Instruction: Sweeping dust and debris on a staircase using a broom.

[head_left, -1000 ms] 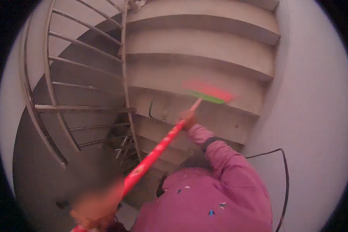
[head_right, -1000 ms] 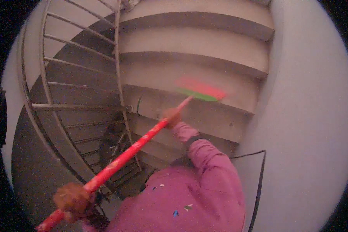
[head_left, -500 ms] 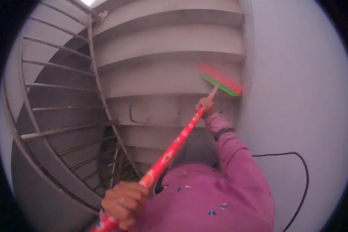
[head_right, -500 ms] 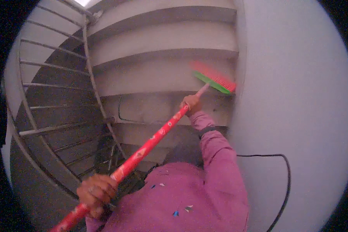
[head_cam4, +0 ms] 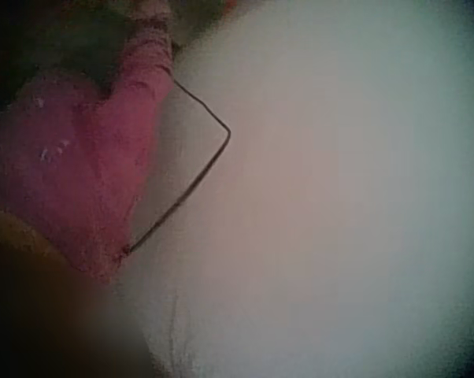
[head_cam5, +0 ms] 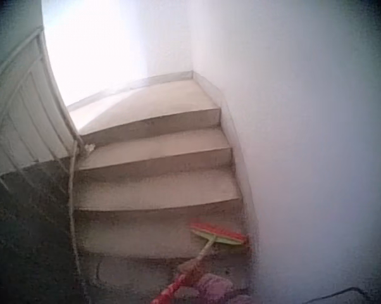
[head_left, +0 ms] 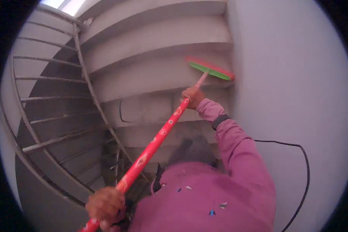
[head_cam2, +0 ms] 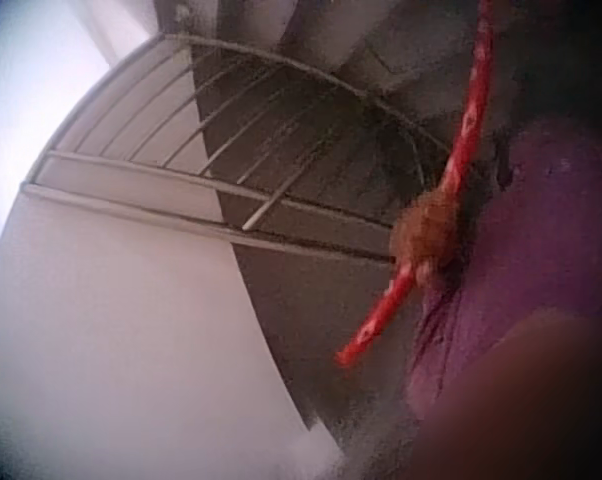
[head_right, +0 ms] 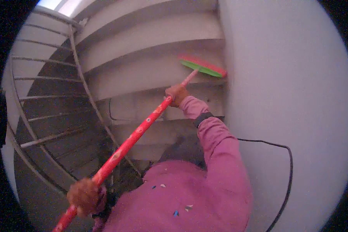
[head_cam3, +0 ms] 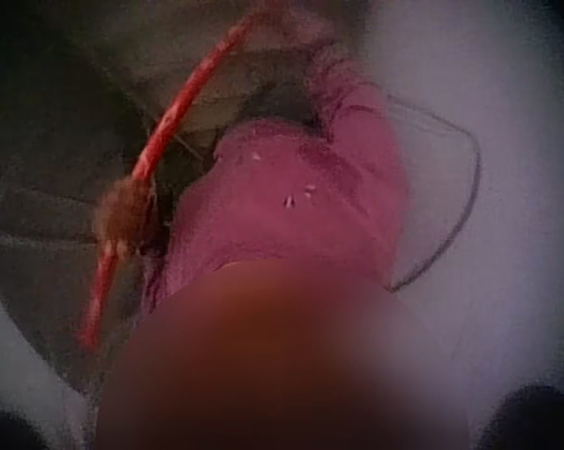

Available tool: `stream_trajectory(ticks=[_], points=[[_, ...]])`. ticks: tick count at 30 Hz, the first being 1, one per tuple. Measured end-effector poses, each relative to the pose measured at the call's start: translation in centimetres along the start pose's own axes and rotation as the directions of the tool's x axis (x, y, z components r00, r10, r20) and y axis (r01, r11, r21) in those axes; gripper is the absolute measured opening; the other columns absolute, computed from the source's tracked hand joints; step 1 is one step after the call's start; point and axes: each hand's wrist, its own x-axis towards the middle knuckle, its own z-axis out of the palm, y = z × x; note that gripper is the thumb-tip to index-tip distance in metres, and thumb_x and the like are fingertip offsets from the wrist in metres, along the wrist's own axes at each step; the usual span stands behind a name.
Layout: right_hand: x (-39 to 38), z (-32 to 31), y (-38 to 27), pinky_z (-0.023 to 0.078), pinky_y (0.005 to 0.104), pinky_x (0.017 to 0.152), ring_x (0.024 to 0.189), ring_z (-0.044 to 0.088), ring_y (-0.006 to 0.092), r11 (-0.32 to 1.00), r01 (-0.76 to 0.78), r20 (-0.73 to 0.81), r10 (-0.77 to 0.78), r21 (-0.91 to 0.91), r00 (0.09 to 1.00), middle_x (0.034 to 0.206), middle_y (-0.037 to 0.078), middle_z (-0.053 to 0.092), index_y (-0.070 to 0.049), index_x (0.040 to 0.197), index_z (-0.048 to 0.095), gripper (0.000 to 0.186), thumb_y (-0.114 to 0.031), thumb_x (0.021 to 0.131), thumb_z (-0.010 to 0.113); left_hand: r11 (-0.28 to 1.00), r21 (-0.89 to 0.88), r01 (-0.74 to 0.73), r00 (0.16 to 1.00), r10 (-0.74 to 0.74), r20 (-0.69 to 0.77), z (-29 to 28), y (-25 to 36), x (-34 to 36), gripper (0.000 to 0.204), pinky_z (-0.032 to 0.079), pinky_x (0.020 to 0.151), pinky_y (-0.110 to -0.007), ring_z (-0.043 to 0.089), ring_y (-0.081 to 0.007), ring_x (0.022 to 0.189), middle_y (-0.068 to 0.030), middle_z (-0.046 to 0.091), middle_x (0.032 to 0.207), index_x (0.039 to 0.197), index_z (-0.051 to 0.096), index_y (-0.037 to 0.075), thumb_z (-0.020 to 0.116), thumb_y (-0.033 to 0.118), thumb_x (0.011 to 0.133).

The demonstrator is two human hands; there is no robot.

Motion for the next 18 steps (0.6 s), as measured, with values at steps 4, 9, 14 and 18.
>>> stream_trajectory(ticks=[4, 9, 14, 18], points=[[2.7, -3.5, -3.0, 0.037, 0.0376, 0.046, 0.048, 0.048, 0.0259, 0.999, 0.034, -0.197, -0.034, -0.003, 0.980, 0.049, 0.006, 0.047, -0.012, 0.049, 0.046, 0.014, -0.019, 0.051, 0.058, 0.994, -0.032, -0.100, 0.994, 0.101, 0.045, -1.8, 2.8, 0.1, 0.026, 0.030, 0.028, -0.019, 0.036, -0.0066, 0.027, 0.0026, 0.039, 0.035, 0.041, 0.032, 0.014, 0.050, 0.008, 0.059], [0.0, 0.3, 0.1, 0.036, 0.0365, 0.045, 0.047, 0.048, 0.0245, 0.979, -0.075, -0.073, 0.062, -0.191, 0.995, 0.046, 0.006, 0.046, -0.013, 0.045, 0.045, 0.015, -0.019, 0.049, 0.058, 1.000, -0.030, 0.007, 0.997, -0.009, -0.073, 0.6, -1.3, 3.9, 0.033, 0.034, 0.029, -0.027, 0.038, -0.0146, 0.027, -0.0016, 0.039, 0.036, 0.042, 0.032, 0.012, 0.055, 0.013, 0.065], [-0.2, 6.3, -8.7, 0.035, 0.0360, 0.044, 0.045, 0.046, 0.0238, 0.993, -0.069, -0.247, 0.091, 0.095, 0.965, 0.046, 0.005, 0.043, -0.013, 0.047, 0.043, 0.013, -0.015, 0.049, 0.056, 0.998, 0.061, 0.012, 0.994, -0.005, -0.109, 0.9, 5.8, 3.5, 0.027, 0.028, 0.023, -0.018, 0.033, -0.0068, 0.023, 0.0001, 0.039, 0.034, 0.037, 0.031, 0.014, 0.044, 0.005, 0.058], [2.2, 5.3, -14.2, 0.035, 0.0347, 0.043, 0.045, 0.045, 0.0231, 0.977, 0.027, -0.391, 0.060, 0.214, 0.918, 0.048, 0.004, 0.042, -0.013, 0.049, 0.041, 0.014, -0.014, 0.049, 0.056, 0.999, 0.039, 0.027, 0.988, -0.032, 0.154, 0.1, 9.8, 6.0, 0.024, 0.032, 0.027, -0.021, 0.040, -0.0062, 0.030, 0.0011, 0.043, 0.037, 0.039, 0.039, 0.012, 0.051, 0.009, 0.060]])
